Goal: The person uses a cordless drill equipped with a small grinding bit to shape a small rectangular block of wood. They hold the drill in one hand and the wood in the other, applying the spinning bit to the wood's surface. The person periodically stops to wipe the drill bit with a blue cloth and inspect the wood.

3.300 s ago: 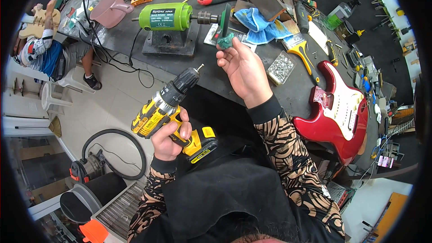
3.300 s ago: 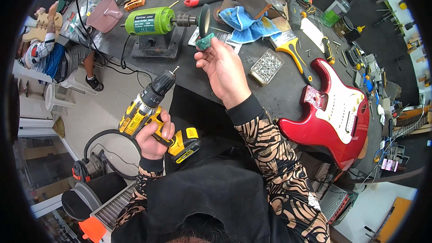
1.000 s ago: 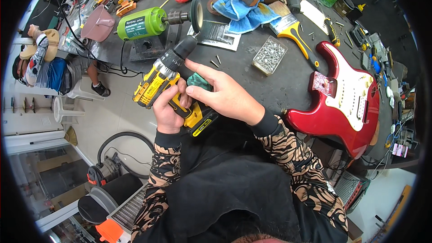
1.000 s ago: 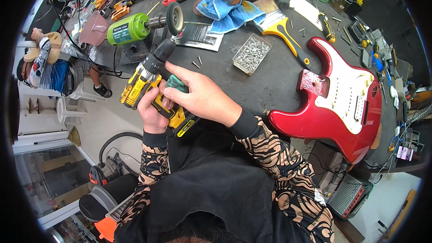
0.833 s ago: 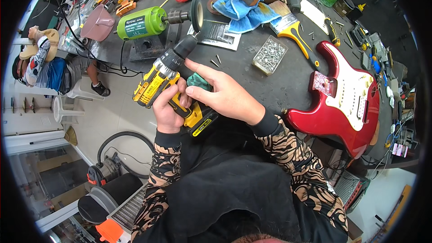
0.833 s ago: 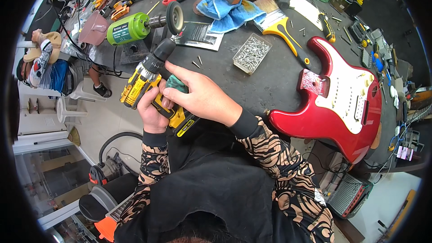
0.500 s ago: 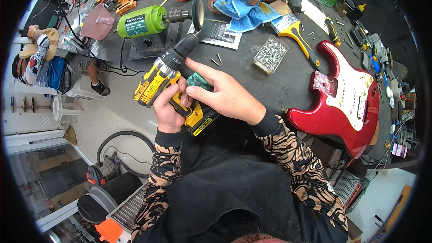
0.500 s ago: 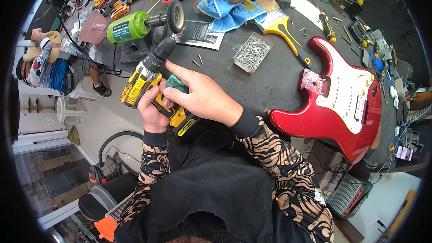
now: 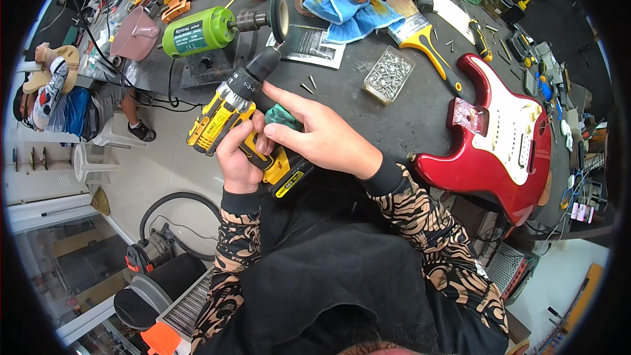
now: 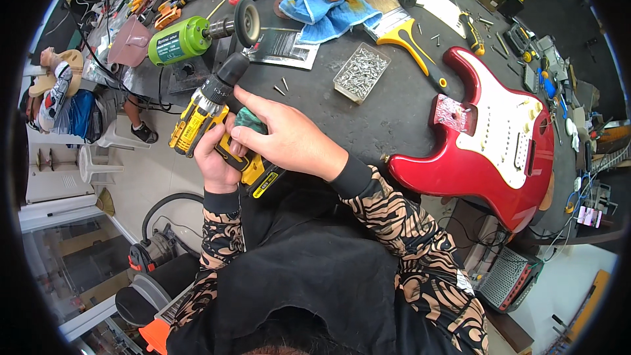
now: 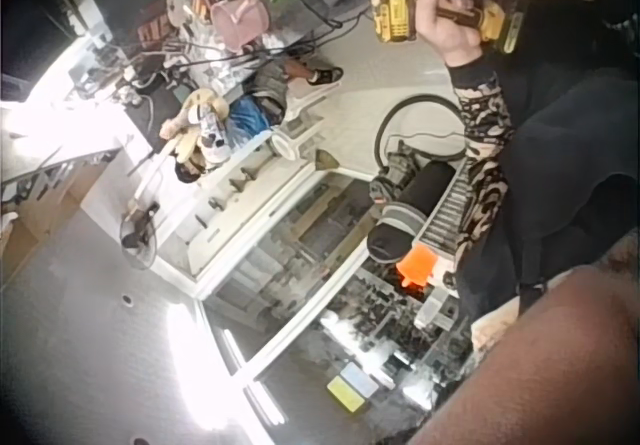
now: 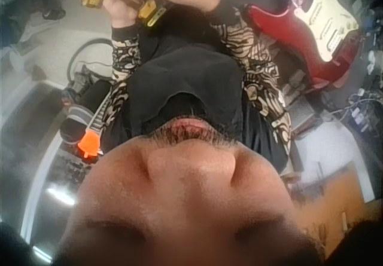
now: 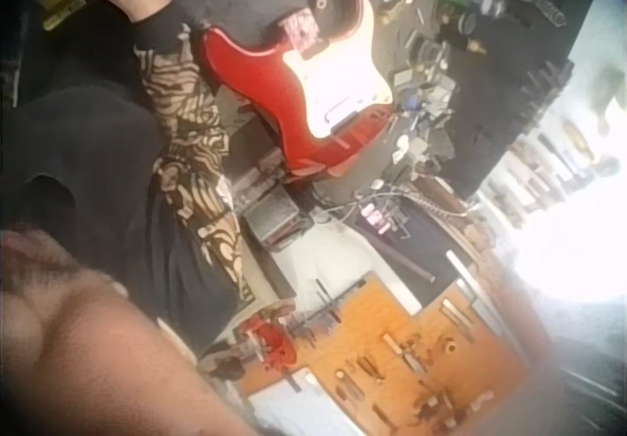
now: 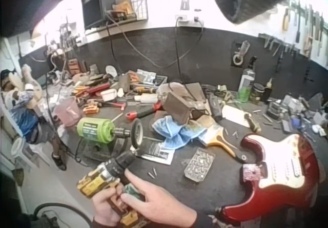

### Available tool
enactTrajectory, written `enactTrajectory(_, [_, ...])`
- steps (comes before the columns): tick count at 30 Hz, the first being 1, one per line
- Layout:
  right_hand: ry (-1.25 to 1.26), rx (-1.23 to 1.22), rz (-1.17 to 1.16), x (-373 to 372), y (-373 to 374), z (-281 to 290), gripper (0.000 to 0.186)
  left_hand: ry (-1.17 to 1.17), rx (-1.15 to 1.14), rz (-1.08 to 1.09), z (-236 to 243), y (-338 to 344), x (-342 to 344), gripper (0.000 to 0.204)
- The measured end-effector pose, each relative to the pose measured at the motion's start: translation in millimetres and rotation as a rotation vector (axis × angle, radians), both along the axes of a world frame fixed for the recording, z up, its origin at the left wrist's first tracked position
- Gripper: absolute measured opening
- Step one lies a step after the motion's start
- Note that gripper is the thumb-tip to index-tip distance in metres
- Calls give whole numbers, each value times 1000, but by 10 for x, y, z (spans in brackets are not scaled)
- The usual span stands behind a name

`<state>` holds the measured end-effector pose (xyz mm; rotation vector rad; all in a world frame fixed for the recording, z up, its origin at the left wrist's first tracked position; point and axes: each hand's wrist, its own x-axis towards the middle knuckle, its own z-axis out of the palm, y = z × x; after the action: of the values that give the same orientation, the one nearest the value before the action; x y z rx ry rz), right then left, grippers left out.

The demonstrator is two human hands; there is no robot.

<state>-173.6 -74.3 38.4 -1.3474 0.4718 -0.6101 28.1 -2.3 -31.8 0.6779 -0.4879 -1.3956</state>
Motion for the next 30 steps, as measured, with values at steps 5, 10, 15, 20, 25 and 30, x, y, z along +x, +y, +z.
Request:
enactTrajectory(5, [39, -25, -16, -7, 5, 45, 72, 13, 15, 11, -13, -1, -1, 26])
enactTrajectory(10, [69, -58, -24, -11, 8, 44, 73, 7, 15, 20, -10, 9, -9, 25])
enactTrajectory(15, [76, -80, -21, 11, -5, -40, 73, -24, 24, 39, -3, 18, -43, 24])
enactTrajectory(20, [60, -94, -12, 9, -9, -44, 74, -67, 12, 52, -21, 32, -71, 24])
enactTrajectory(25, [85, -144, -26, 19, -27, -126, 75, -142, 49, 90, 46, 61, -159, 22])
enactTrajectory(30, [15, -47, -4, 13, -31, -169, 74, -209, 57, 157, -59, 90, -221, 20])
